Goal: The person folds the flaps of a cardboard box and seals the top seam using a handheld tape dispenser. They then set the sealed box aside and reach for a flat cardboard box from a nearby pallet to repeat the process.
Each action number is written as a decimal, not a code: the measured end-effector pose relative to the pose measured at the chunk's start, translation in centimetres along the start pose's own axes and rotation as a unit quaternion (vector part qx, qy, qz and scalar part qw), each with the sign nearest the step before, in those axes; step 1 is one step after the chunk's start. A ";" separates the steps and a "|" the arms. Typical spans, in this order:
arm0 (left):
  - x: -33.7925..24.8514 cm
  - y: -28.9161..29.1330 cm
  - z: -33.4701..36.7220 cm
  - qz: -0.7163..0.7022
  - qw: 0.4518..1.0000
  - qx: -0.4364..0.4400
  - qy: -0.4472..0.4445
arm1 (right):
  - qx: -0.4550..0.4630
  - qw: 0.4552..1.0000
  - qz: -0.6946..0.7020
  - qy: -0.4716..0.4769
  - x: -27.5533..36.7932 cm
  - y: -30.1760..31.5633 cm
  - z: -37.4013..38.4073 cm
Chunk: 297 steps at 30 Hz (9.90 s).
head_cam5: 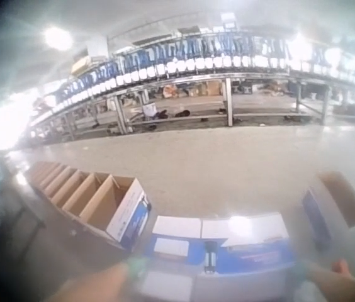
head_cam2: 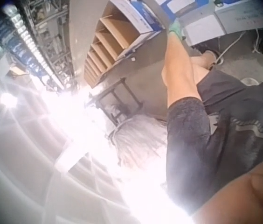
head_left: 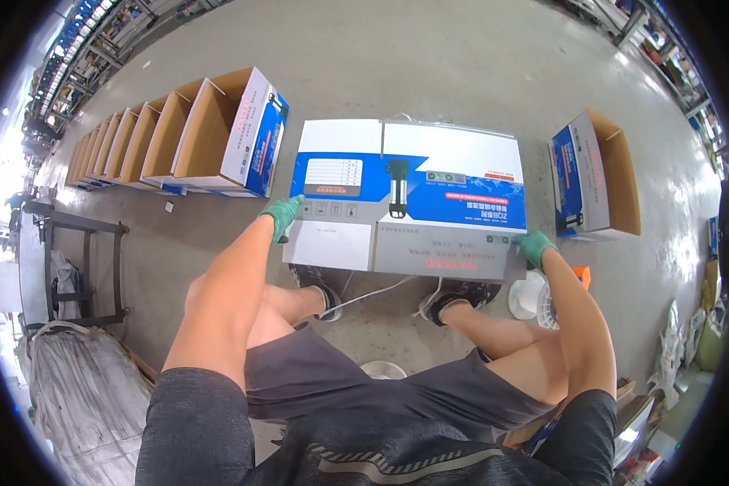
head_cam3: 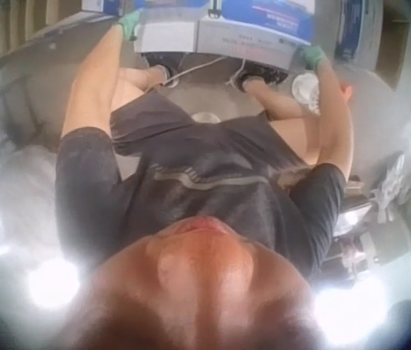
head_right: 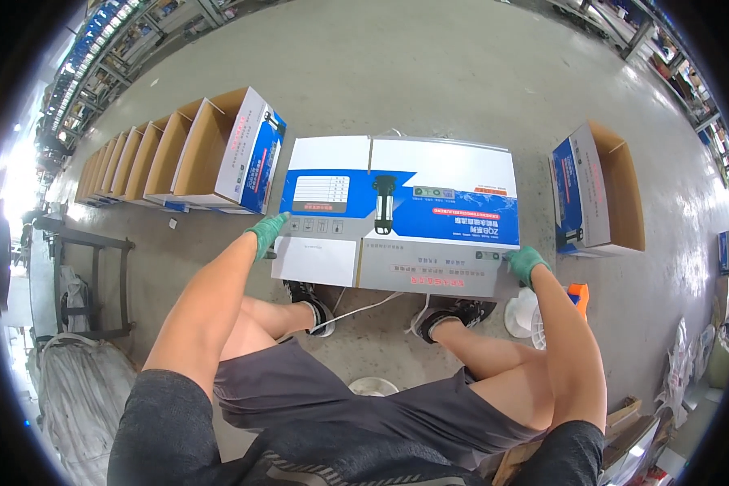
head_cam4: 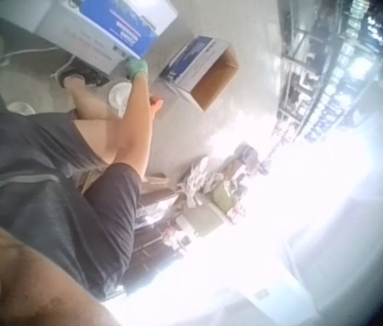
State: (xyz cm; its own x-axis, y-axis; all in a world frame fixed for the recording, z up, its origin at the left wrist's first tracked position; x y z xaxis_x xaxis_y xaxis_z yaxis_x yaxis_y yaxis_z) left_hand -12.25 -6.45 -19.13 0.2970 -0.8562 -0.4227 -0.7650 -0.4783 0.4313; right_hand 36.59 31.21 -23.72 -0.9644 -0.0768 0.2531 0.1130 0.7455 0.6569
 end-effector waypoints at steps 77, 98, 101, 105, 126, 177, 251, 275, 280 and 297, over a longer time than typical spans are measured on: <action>-14.7 0.7 -14.6 0.015 0.807 -0.112 -0.580 | 0.030 0.924 -0.243 0.295 26.2 11.9 -25.3; -10.3 0.7 -16.9 -0.095 0.831 0.086 -0.541 | -0.349 0.738 -0.324 0.478 23.1 11.3 -25.0; -10.2 0.0 -17.0 -0.012 0.800 0.044 -0.599 | -0.355 0.772 -0.195 0.490 19.1 10.4 -22.0; -10.3 -0.1 -16.8 -0.057 0.816 0.053 -0.572 | -0.386 0.800 -0.083 0.451 18.9 9.7 -21.0; -10.3 -1.0 -15.3 0.020 0.818 -0.094 -0.567 | -0.245 0.936 0.052 0.246 17.8 9.2 -20.7; -11.8 0.5 -19.4 0.124 0.667 -0.308 -0.666 | 0.016 0.885 0.008 0.465 25.3 12.3 -21.9; -13.9 -8.8 -25.2 0.594 0.560 -0.059 -0.575 | -0.087 0.912 -0.374 0.144 12.2 19.6 -18.7; -24.0 -31.3 -31.1 0.552 0.482 0.076 -0.676 | -0.336 0.929 -0.130 0.085 -3.3 8.9 -14.7; -24.7 -27.8 -27.2 0.127 0.563 0.210 -0.789 | -0.427 0.901 -0.072 -0.026 -15.6 -2.4 -10.4; -9.6 -1.2 -15.7 0.100 0.827 -0.168 -0.527 | -0.185 0.968 0.048 0.161 13.3 8.7 -18.4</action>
State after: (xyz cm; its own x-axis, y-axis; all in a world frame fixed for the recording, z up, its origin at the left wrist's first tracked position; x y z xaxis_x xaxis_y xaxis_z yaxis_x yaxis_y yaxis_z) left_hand -5.19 -0.73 -3.05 -0.6156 -0.3628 -0.6996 -0.4841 -0.5264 0.6990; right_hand 29.14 24.47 -1.56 -0.8277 -0.2659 0.4942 0.3329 0.4764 0.8138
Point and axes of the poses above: each hand's wrist, its own z-axis towards the middle knuckle, its own y-axis out of the back of the hand, x = y × z, the point moved 5 cm from there along z, towards the middle knuckle, and after that the axes turned 6 degrees about -z, right-handed, at the moved point
